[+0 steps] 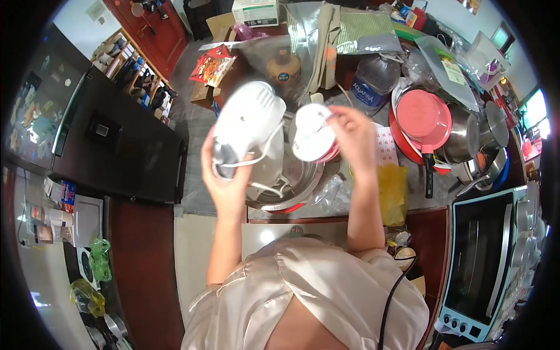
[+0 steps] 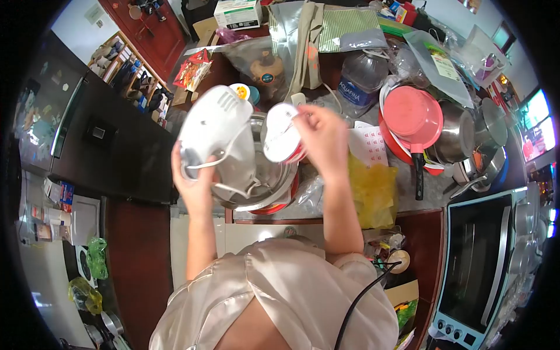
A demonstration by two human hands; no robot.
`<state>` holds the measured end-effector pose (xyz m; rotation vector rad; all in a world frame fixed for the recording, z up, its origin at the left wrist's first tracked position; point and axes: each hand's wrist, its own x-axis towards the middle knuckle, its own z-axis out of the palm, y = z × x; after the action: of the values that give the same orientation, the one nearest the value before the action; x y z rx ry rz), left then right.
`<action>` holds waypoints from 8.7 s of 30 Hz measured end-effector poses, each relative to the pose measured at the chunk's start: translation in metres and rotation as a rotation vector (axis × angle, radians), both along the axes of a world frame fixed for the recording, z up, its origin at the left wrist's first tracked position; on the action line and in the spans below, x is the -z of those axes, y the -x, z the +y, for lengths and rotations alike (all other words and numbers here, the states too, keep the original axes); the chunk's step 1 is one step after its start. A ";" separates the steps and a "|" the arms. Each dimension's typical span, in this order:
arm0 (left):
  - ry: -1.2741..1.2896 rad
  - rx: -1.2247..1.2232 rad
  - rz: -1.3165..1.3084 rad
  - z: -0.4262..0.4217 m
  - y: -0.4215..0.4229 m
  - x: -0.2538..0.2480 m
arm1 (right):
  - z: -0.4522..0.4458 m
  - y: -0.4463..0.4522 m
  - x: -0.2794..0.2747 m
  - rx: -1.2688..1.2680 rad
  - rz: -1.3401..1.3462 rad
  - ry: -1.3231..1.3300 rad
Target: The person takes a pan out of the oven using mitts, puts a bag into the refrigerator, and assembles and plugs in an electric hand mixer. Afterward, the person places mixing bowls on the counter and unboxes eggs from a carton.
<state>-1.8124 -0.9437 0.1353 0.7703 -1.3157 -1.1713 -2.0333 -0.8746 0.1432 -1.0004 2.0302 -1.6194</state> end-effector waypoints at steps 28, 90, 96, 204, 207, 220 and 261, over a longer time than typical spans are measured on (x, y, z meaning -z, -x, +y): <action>-0.395 -0.223 -0.117 0.071 -0.158 0.029 | -0.118 0.120 0.049 0.014 0.211 0.140; -0.412 -0.981 0.123 0.317 -0.440 0.058 | 0.055 -0.315 0.063 -0.879 -1.318 0.352; -0.416 -1.485 0.150 0.463 -0.545 0.066 | 0.091 -0.569 0.089 -1.676 -1.520 -0.557; -0.713 -2.054 0.174 1.482 -1.873 0.099 | 0.969 -2.183 0.037 -1.890 -1.024 -0.412; -0.312 -2.040 -0.092 1.504 -1.876 0.062 | 1.008 -2.211 0.026 -1.503 -1.090 -0.462; 0.668 -0.581 0.658 1.575 -2.061 0.050 | 1.136 -2.272 -0.012 -1.618 -1.473 -0.139; 0.511 -0.333 0.965 1.549 -2.129 0.079 | 1.183 -2.306 -0.044 -2.154 -0.320 0.243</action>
<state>0.3161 0.6051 0.0565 -0.0035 -0.5792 -0.7138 0.2729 0.3087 0.1873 -1.6703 -0.1376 -0.5082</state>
